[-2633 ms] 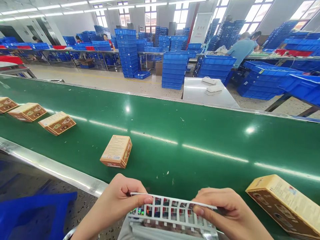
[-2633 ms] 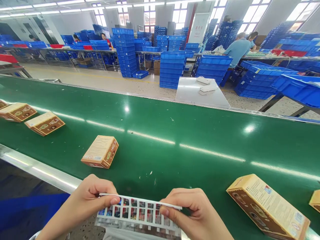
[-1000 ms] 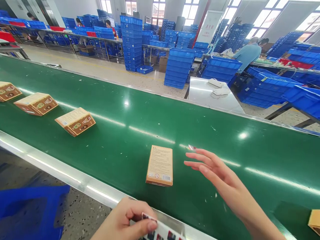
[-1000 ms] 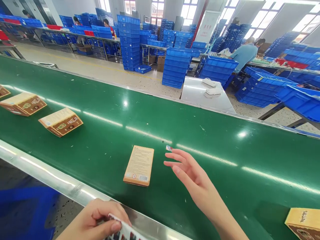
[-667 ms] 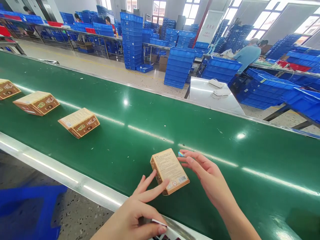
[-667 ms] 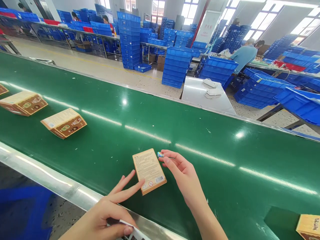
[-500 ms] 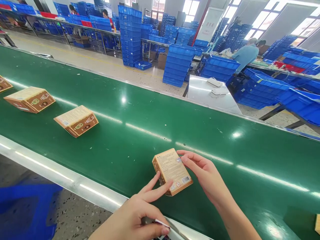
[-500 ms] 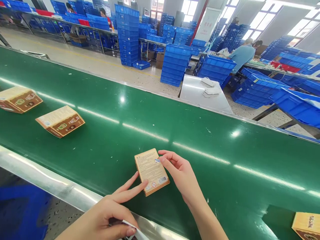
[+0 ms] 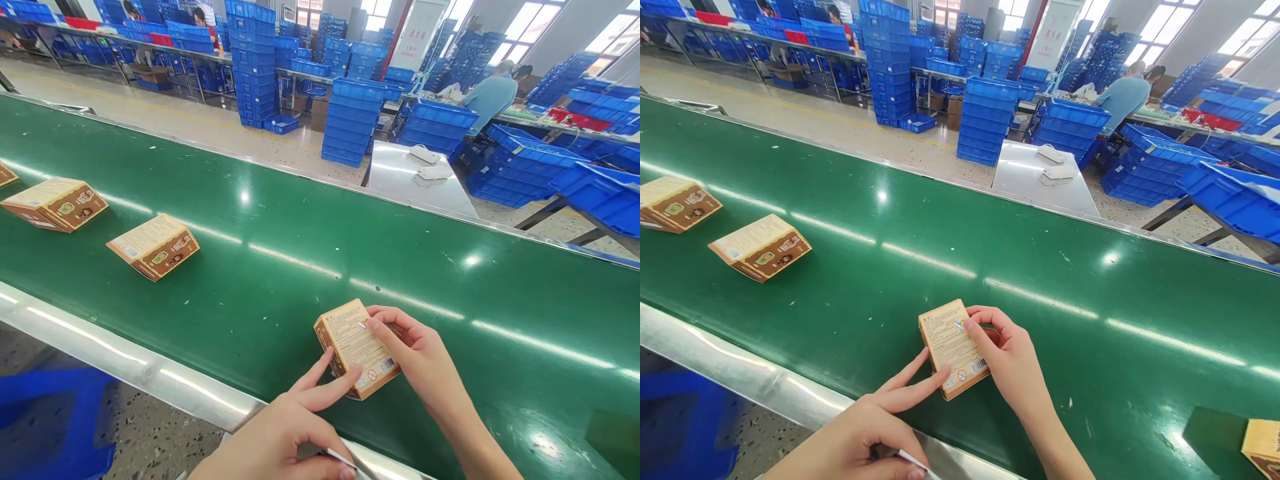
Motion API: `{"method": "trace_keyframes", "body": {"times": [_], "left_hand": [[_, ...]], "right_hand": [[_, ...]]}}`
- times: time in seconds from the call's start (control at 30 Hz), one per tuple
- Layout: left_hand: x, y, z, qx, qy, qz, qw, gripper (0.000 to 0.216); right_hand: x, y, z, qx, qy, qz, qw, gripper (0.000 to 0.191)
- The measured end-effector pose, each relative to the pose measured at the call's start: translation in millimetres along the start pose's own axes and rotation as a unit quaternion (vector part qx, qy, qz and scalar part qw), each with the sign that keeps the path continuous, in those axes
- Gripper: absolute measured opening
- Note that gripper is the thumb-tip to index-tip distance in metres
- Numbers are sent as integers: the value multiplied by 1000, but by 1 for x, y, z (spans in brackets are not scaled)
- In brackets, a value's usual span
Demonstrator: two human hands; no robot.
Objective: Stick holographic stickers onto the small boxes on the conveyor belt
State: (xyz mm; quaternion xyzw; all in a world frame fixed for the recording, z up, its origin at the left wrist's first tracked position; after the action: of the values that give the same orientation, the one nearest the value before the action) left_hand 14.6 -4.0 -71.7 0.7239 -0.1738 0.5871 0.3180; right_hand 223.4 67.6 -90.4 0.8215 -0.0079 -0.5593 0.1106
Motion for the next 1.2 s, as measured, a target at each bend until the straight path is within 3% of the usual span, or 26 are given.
{"method": "trace_keyframes", "body": {"times": [0.23, 0.4, 0.5, 0.57, 0.67, 0.77, 1.07, 1.13, 1.2], "left_hand": [[3, -11, 9, -17, -1, -2, 1000, 13], [-10, -20, 19, -21, 12, 45, 999, 13], [-15, -19, 21, 13, 13, 84, 996, 13], [-13, -13, 19, 66, 20, 94, 993, 14], [-4, -1, 12, 152, 41, 83, 984, 17], [4, 6, 7, 200, 35, 57, 978, 19], [5, 6, 9, 238, -23, 52, 969, 26], [4, 7, 9, 246, -15, 36, 968, 30], [2, 12, 1, 266, 4, 36, 963, 31]], "right_hand": [[0, 13, -3, 129, 174, -38, 976, 28], [5, 4, -16, 181, 142, -36, 973, 46], [5, 6, -33, 174, 183, -53, 966, 40], [-2, 18, -43, 155, 241, -109, 952, 28], [-19, 45, -48, 77, 321, -256, 909, 15], [-33, 68, -41, 7, 375, -374, 848, 13], [-39, 76, -11, 51, 443, -493, 747, 15], [-38, 77, -8, 52, 434, -509, 741, 18], [-37, 76, -10, 45, 391, -506, 767, 18]]}}
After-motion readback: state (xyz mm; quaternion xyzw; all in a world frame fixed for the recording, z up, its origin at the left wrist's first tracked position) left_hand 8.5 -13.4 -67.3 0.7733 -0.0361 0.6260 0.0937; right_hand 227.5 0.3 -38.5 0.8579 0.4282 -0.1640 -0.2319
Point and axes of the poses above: each hand's wrist, its own y-axis away from the middle knuckle, its own z-axis out of the palm, x = y × z, the point moved 2 cm from there along -y, towards the middle knuckle, and after that the axes turned 11 degrees about y, right-handed, at the moved point
